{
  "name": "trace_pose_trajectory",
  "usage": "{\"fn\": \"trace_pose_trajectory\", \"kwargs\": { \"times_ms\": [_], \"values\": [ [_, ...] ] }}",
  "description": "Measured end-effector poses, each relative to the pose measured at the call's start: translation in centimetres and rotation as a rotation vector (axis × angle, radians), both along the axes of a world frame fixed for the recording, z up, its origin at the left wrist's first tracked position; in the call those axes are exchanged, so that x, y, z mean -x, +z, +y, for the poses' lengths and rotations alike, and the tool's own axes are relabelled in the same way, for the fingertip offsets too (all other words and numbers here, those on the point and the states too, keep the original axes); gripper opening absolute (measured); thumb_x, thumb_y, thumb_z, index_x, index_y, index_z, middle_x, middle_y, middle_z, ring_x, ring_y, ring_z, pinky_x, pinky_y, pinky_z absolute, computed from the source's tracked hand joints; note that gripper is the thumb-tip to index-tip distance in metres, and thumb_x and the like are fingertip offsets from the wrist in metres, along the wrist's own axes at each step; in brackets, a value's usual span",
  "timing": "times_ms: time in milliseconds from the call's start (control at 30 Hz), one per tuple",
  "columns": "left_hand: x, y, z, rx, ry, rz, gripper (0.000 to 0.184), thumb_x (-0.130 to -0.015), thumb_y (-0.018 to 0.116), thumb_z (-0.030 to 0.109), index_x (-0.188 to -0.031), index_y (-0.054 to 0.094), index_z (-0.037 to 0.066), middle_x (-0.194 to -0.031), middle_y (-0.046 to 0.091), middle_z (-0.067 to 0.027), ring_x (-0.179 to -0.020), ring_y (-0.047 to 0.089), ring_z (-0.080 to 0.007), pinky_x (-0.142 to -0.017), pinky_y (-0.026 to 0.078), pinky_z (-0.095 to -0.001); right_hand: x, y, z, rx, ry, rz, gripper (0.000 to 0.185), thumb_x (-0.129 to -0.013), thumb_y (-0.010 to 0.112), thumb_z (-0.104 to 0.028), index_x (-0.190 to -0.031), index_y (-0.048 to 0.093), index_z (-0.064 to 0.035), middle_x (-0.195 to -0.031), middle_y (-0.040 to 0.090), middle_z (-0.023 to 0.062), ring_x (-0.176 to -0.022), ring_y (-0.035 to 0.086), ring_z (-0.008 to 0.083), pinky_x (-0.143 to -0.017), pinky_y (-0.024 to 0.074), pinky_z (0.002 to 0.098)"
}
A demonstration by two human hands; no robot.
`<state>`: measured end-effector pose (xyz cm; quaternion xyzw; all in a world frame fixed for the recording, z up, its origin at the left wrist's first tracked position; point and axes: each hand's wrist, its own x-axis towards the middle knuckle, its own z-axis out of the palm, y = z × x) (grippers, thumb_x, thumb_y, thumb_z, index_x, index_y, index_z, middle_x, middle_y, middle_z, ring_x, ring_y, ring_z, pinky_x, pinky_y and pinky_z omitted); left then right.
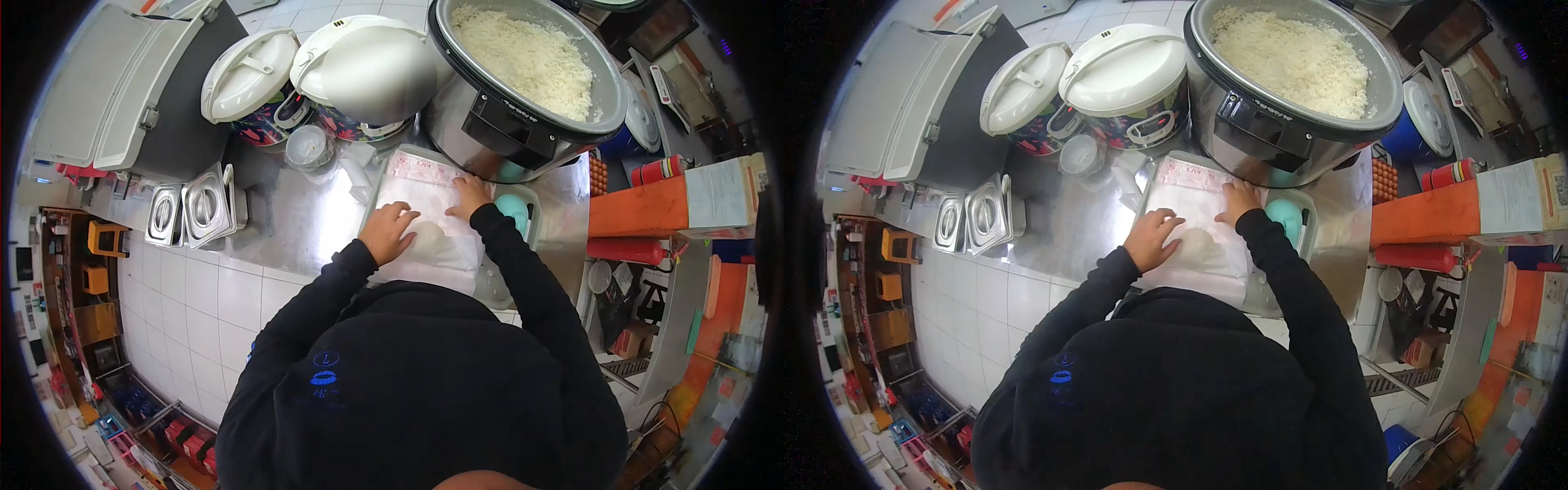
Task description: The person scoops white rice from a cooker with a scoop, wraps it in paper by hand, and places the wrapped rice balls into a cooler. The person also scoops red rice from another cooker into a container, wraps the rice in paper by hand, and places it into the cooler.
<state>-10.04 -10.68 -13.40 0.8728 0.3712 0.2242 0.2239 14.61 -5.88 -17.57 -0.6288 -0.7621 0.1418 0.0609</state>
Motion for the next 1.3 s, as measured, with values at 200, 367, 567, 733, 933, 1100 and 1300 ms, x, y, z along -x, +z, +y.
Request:
{"fn": "trace_pose_trajectory", "kwargs": {
  "times_ms": [200,367,567,733,933,1100,1300],
  "values": [
    [-2.2,-3.2,5.9,-0.080,-0.004,0.003,0.053,-0.072,0.069,0.013,-0.121,0.049,0.007,-0.120,0.052,-0.0181,-0.108,0.052,-0.0353,-0.090,0.043,-0.0421,0.4,-0.5,1.0,0.180,0.021,-0.021,0.049,-0.061,0.082,-0.024,-0.101,0.059,-0.0072,-0.109,0.058,0.0134,-0.108,0.051,0.0305,-0.092,0.0407,0.0381],
    [-2.7,-4.0,9.9,0.038,-0.091,0.224,0.062,-0.068,0.073,0.015,-0.125,0.049,0.013,-0.121,0.053,-0.0136,-0.110,0.051,-0.0323,-0.091,0.041,-0.0404,-0.9,-0.9,0.5,0.061,-0.109,0.338,0.032,-0.066,0.078,-0.015,-0.091,0.060,-0.0044,-0.082,0.062,0.0138,-0.077,0.060,0.0303,-0.070,0.0478,0.0363],
    [-0.5,-2.6,10.1,-0.080,-0.296,0.318,0.025,-0.069,0.072,0.018,-0.092,0.063,0.013,-0.102,0.062,-0.0065,-0.097,0.058,-0.0278,-0.087,0.040,-0.0400,-1.5,4.4,-3.6,0.131,0.160,0.499,0.018,-0.073,0.071,-0.016,-0.084,0.064,-0.0036,-0.075,0.063,0.0118,-0.072,0.061,0.0264,-0.067,0.0472,0.0351],
    [1.5,0.4,4.9,0.154,-0.403,0.132,0.006,-0.069,0.064,0.007,-0.073,0.059,0.007,-0.074,0.061,-0.0088,-0.076,0.060,-0.0296,-0.069,0.046,-0.0379,-1.7,4.4,-7.9,0.204,0.215,0.553,0.008,-0.075,0.066,-0.010,-0.078,0.061,-0.0038,-0.076,0.059,0.0107,-0.073,0.059,0.0263,-0.065,0.0467,0.0345],
    [3.0,-2.8,-0.1,0.250,-0.367,0.109,0.009,-0.071,0.061,-0.002,-0.078,0.060,0.003,-0.082,0.059,-0.0128,-0.084,0.057,-0.0332,-0.075,0.046,-0.0403,-1.4,-2.0,-10.8,0.141,0.331,0.552,0.008,-0.070,0.061,-0.002,-0.078,0.062,-0.0036,-0.081,0.059,0.0092,-0.077,0.059,0.0265,-0.069,0.0483,0.0349],
    [2.4,-5.8,-1.4,0.238,-0.308,0.056,0.010,-0.072,0.062,0.003,-0.082,0.064,0.003,-0.087,0.059,-0.0131,-0.089,0.056,-0.0328,-0.078,0.047,-0.0389,-0.1,-4.7,-11.9,-0.010,0.298,0.594,0.010,-0.069,0.061,-0.006,-0.079,0.062,-0.0014,-0.087,0.060,0.0117,-0.086,0.057,0.0306,-0.075,0.0470,0.0383],
    [2.0,-5.1,-2.0,0.222,-0.305,0.039,0.016,-0.073,0.065,0.010,-0.086,0.064,0.001,-0.088,0.060,-0.0132,-0.088,0.057,-0.0331,-0.080,0.047,-0.0376,1.2,-2.0,-12.8,-0.025,0.298,0.453,0.016,-0.074,0.064,-0.012,-0.085,0.060,-0.0016,-0.097,0.061,0.0129,-0.094,0.054,0.0330,-0.080,0.0454,0.0377]
  ]
}}
